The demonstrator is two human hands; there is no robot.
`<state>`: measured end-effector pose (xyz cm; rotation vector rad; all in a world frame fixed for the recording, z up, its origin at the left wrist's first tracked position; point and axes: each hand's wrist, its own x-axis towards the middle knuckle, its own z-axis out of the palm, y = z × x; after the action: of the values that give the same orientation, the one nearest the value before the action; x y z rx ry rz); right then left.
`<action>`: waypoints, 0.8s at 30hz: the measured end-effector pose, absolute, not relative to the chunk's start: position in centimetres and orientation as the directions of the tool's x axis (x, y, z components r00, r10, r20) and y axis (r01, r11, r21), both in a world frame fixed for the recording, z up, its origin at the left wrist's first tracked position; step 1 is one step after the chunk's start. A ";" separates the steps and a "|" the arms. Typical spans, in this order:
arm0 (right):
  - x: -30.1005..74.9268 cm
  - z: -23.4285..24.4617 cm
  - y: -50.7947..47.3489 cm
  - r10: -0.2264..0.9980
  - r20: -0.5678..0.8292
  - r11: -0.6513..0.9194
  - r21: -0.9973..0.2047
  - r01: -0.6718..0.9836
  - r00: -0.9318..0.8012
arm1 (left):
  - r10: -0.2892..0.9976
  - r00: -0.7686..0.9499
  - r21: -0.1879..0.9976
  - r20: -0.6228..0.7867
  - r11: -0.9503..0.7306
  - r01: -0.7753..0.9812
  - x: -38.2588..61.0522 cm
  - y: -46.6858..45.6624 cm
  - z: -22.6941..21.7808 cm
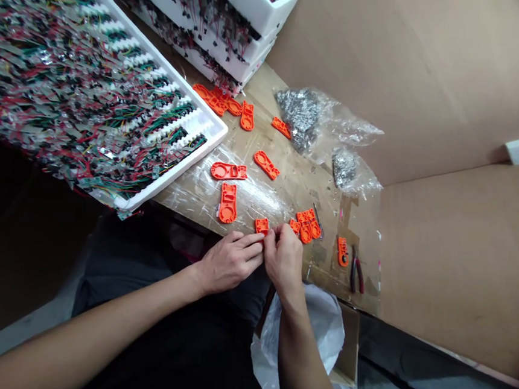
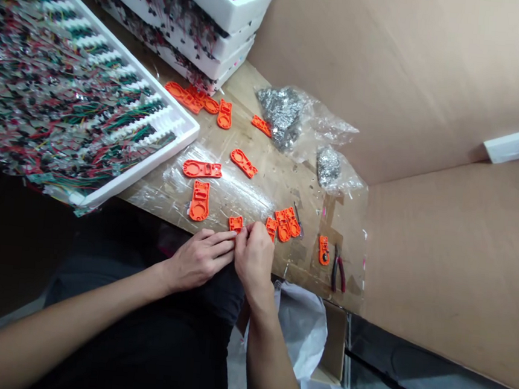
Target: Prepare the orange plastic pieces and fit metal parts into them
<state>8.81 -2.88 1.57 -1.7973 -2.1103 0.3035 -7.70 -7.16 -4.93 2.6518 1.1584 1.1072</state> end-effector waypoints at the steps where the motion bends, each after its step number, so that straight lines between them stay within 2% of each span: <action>1: 8.7 1.6 -3.0 0.980 0.141 0.183 -0.357 0.916 -0.141 | 0.653 0.459 0.309 0.602 -0.721 0.621 -7.7 -7.2 -5.0; 6: 8.7 2.2 -3.0 0.972 0.072 0.234 -0.343 0.910 -0.223 | 0.656 0.449 0.309 0.607 -0.715 0.627 -7.8 -7.2 -5.0; 11: 8.1 2.8 -3.1 0.959 0.051 0.282 -0.148 0.948 -0.277 | 0.646 0.462 0.282 0.608 -0.720 0.634 -7.6 -7.1 -5.1; 13: 8.1 2.9 -2.9 0.958 0.052 0.286 -0.129 0.949 -0.282 | 0.652 0.467 0.280 0.598 -0.715 0.640 -7.6 -7.2 -5.2; 15: 8.6 3.0 -2.6 0.960 0.026 0.279 -0.222 0.934 -0.280 | 0.663 0.463 0.289 0.588 -0.707 0.645 -7.6 -7.3 -5.2; 18: 10.0 3.2 -1.8 0.958 -0.098 0.190 -0.486 0.853 -0.269 | 0.670 0.464 0.297 0.580 -0.704 0.645 -7.7 -7.3 -5.0; 19: 10.4 3.3 -1.5 0.956 -0.134 0.151 -0.541 0.827 -0.262 | 0.669 0.469 0.294 0.577 -0.706 0.645 -7.7 -7.4 -4.9; 21: 10.9 3.4 -1.1 0.959 -0.153 0.112 -0.572 0.812 -0.240 | 0.668 0.473 0.290 0.575 -0.707 0.645 -7.8 -7.4 -4.8; 24: 10.5 3.4 -1.1 0.966 -0.115 0.143 -0.506 0.851 -0.230 | 0.674 0.461 0.296 0.577 -0.699 0.651 -7.8 -7.3 -4.7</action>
<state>10.54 -1.08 3.38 -1.7787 -2.1813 0.7048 -7.77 -7.33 -4.66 2.6569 1.2048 1.0729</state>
